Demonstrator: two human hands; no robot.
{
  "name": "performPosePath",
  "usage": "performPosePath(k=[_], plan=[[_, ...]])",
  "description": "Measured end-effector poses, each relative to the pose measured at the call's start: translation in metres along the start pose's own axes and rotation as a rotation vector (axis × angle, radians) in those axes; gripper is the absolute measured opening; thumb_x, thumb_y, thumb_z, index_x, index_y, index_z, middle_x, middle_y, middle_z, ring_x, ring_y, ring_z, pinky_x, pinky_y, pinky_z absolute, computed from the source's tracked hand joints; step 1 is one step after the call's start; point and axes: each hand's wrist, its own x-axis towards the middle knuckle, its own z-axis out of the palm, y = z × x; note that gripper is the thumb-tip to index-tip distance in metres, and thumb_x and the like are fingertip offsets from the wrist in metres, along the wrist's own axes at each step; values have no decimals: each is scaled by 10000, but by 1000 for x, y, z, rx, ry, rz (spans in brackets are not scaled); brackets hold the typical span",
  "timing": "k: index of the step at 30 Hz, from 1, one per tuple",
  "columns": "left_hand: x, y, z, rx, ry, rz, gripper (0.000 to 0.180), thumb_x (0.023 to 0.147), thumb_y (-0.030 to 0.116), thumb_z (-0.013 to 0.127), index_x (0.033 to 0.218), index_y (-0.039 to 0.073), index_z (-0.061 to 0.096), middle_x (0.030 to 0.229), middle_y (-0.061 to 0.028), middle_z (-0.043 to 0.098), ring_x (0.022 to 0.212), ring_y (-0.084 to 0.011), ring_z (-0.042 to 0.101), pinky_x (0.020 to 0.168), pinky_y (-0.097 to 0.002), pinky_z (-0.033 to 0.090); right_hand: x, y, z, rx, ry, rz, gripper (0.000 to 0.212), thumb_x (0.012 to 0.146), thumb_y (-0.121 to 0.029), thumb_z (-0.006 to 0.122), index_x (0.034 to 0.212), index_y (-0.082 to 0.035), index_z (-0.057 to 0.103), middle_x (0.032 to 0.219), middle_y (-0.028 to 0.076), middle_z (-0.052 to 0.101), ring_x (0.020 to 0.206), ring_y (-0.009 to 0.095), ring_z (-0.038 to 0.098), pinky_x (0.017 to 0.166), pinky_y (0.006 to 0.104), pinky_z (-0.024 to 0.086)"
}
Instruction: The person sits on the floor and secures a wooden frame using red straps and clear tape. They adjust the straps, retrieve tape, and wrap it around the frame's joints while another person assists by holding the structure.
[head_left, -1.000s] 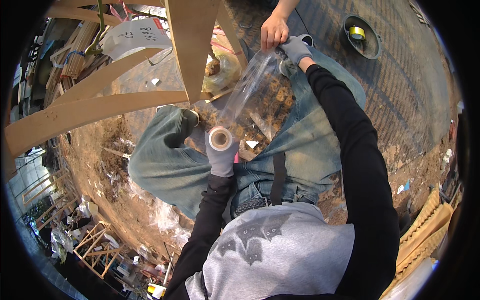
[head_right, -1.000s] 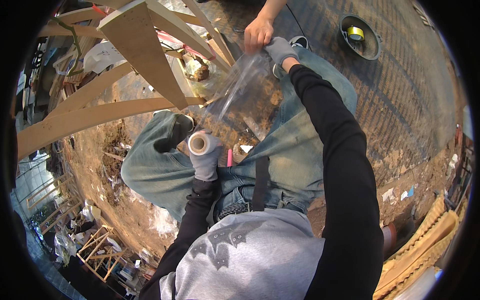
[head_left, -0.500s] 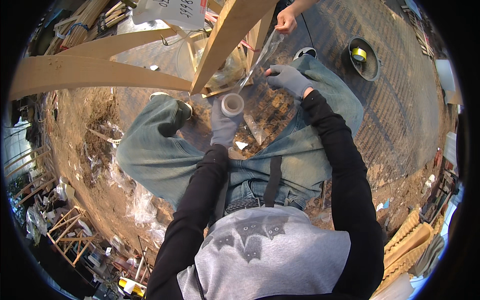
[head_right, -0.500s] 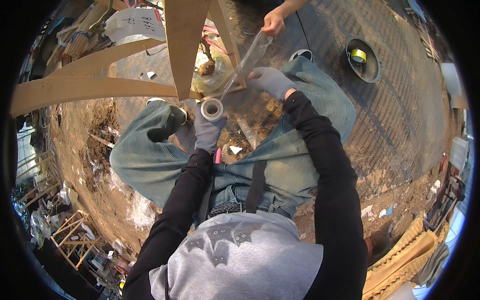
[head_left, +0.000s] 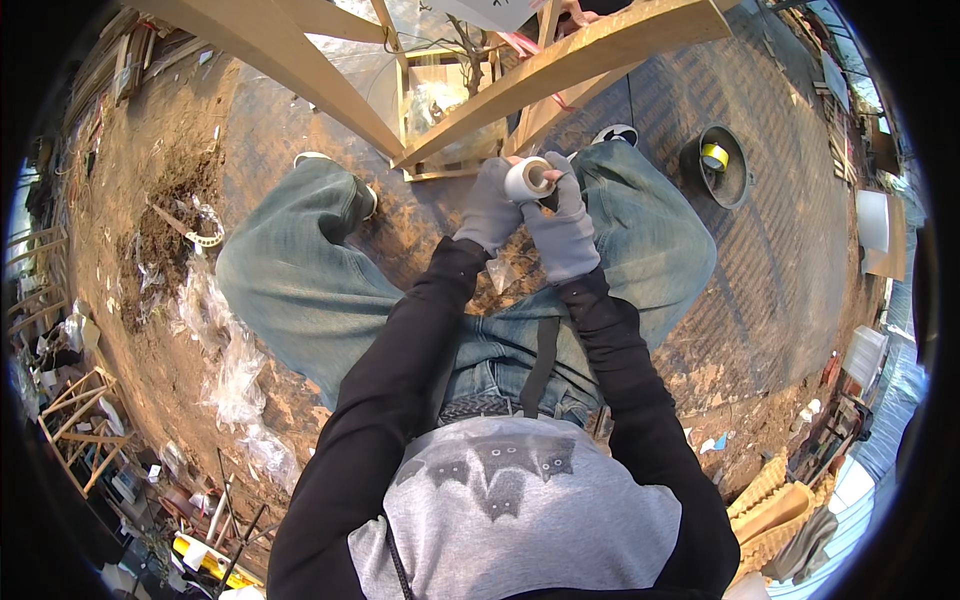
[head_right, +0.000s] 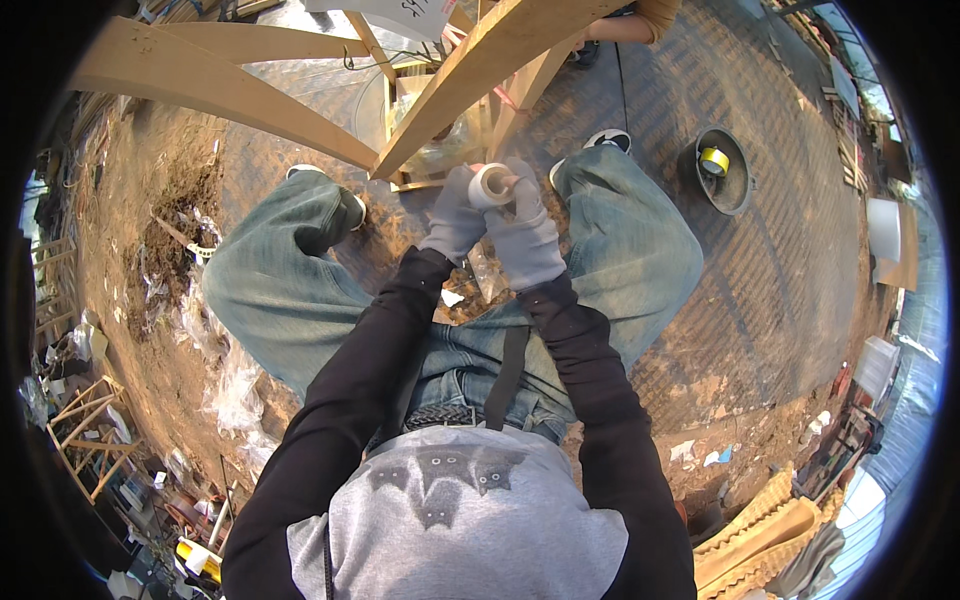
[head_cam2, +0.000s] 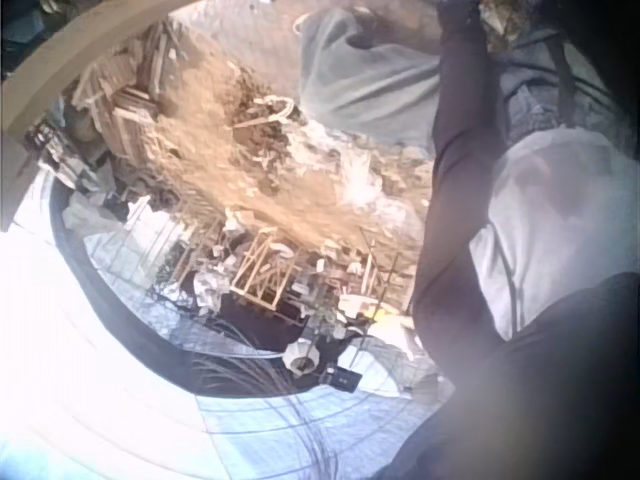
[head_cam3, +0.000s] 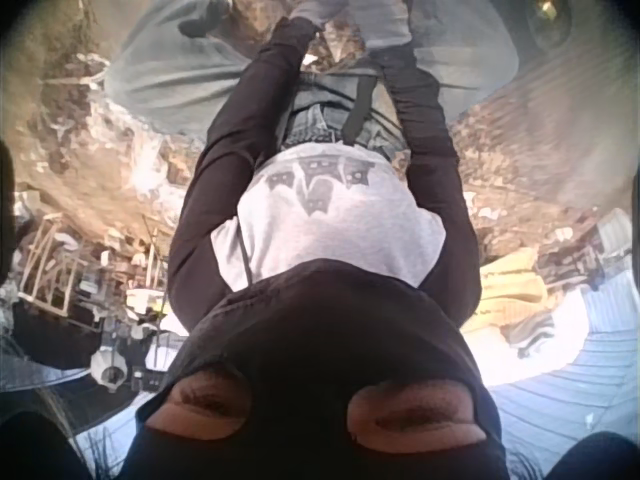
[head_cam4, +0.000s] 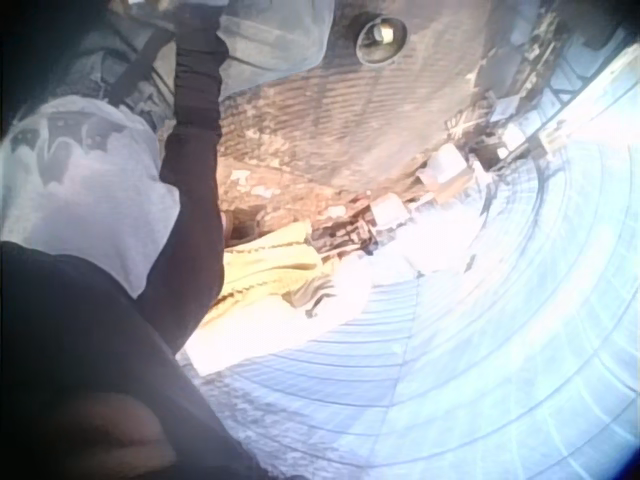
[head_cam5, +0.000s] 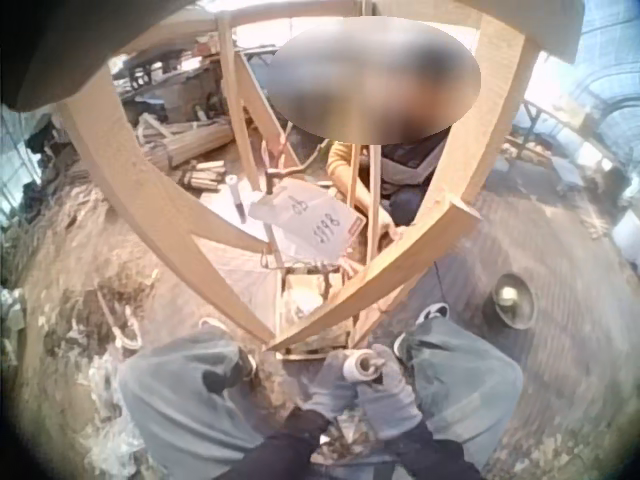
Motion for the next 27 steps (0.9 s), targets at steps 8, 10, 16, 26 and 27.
performPosePath(k=[8,10,16,26,27], plan=[[-12,-37,-8,41,78,1,524,725,171,757,1167,42,506,1014,-80,551,994,-216,554,837,-322,454,29,-2,-22,-89,-326,-70,239,728,-139,725,878,19,629,941,140,601,855,284,599,750,334,472],[-20,-52,-9,-553,194,-547,484,774,197,711,1181,43,499,1020,-77,544,984,-219,554,854,-343,459,29,-2,-23,-127,-309,-109,228,726,-142,727,859,19,636,912,146,598,830,286,600,734,339,469],[-39,-55,-13,-1259,-1,-850,397,880,256,592,1213,63,492,1118,-89,517,985,-232,536,884,-384,451,25,-1,-29,-146,-295,-13,280,732,-214,724,857,24,644,892,164,608,817,297,607,734,335,465],[2,-38,22,-1195,-193,-964,537,887,417,562,1305,107,429,1212,-80,504,1117,-244,498,925,-481,412,51,12,-62,81,-210,265,344,756,-215,677,968,48,610,987,161,608,891,279,605,774,323,456],[4,-39,26,-1194,-200,-961,542,891,426,553,1312,110,423,1212,-80,506,1113,-244,502,925,-487,409,55,14,-66,38,-231,239,348,758,-217,676,977,44,606,984,158,607,890,283,603,776,327,456]])
